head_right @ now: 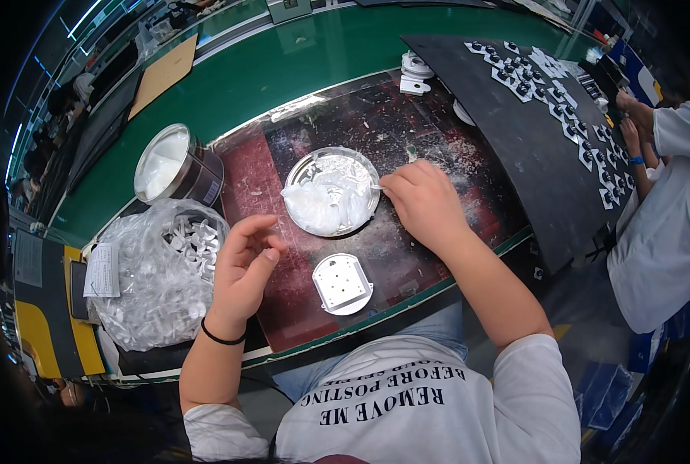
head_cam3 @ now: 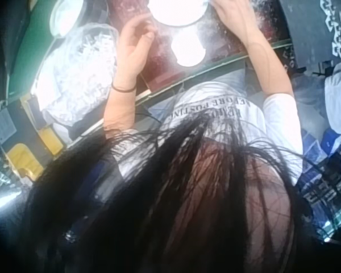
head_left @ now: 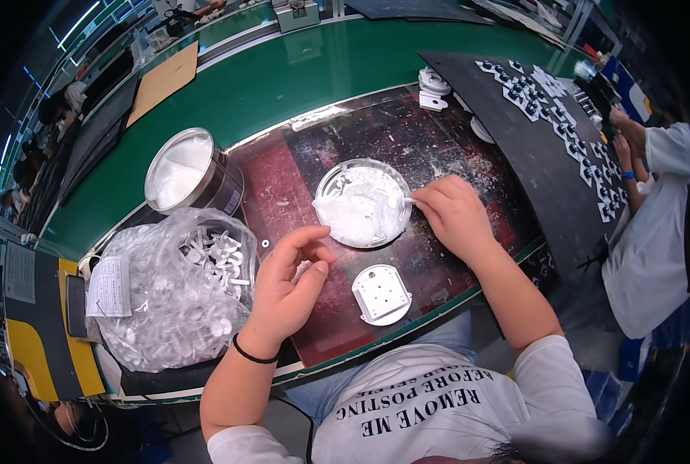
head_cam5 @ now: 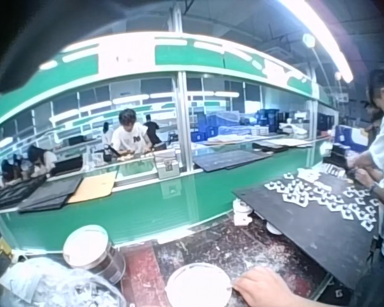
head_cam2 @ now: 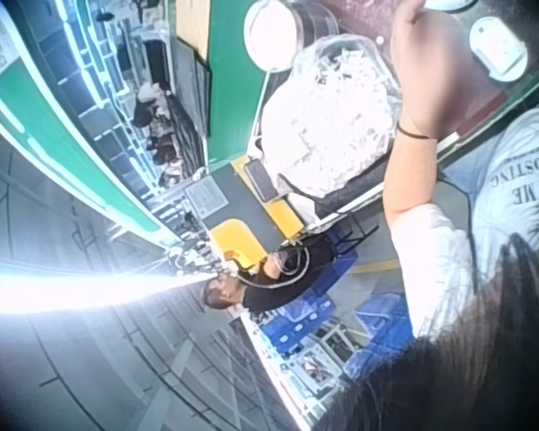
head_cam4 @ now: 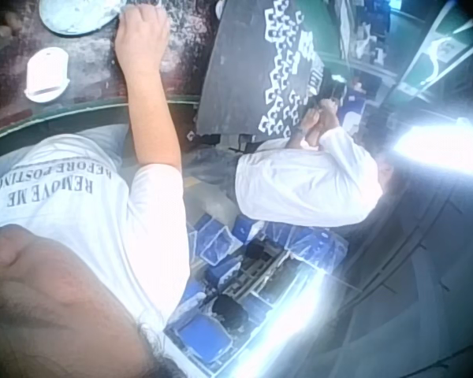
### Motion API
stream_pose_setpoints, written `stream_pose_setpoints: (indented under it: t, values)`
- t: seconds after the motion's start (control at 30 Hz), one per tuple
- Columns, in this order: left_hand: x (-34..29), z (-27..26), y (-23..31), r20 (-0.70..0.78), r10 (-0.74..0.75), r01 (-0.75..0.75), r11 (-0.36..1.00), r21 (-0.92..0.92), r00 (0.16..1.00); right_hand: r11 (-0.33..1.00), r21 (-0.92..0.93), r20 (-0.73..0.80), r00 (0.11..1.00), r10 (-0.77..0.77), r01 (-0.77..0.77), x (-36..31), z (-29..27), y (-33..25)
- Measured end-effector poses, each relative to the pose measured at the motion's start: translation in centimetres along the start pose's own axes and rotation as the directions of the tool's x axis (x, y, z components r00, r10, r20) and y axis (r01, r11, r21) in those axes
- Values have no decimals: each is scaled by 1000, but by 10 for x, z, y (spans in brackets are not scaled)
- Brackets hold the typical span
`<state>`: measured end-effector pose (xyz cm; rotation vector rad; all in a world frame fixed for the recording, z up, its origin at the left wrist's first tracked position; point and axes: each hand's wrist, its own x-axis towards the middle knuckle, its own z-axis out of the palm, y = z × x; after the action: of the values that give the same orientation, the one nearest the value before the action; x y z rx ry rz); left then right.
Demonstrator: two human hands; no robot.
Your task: The person assembles small white plastic components at a factory workstation. They repeatedly pick up a base unit, insert a small cylindrical piece into a central hole, and place the finished assembly onto a black tray. The process is repetitive and involves handling parts from a plastic bag and a metal container.
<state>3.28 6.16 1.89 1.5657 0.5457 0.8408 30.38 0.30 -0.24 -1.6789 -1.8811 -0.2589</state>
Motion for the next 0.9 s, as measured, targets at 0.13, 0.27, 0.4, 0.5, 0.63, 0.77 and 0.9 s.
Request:
stream_pose_setpoints:
  t: [0.13, 0.27, 0.4, 0.5, 0.63, 0.77, 0.9]
  values:
    - [0, 0, 1, 5, -6, 6, 1000, 8, 1000, 947, 252, 92, 980, 179, -197, 0, -10, -4]
    - [0, 0, 0, 7, -5, 5, 1000, 28, 1000, 586, 600, 369, 838, 402, -545, -9, -25, -15]
    - [-1, -1, -1, 25, 0, -1, 999, 45, 1000, 218, 719, 550, 731, 403, -660, -13, -42, -28]
    - [-1, 1, 2, 72, 42, -50, 992, 114, 997, 143, 776, 550, 771, 321, -614, -20, -42, -30]
    - [2, 3, 3, 231, 149, -222, 917, 331, 961, 63, 807, 551, 786, 280, -588, -25, -43, -33]
    - [-2, 10, 11, 345, 127, -289, 832, 474, 930, 15, 826, 538, 795, 280, -564, -26, -40, -43]
    - [-5, 16, 5, 389, 185, -385, 751, 536, 902, -26, 868, 487, 840, 241, -496, -28, -32, -54]
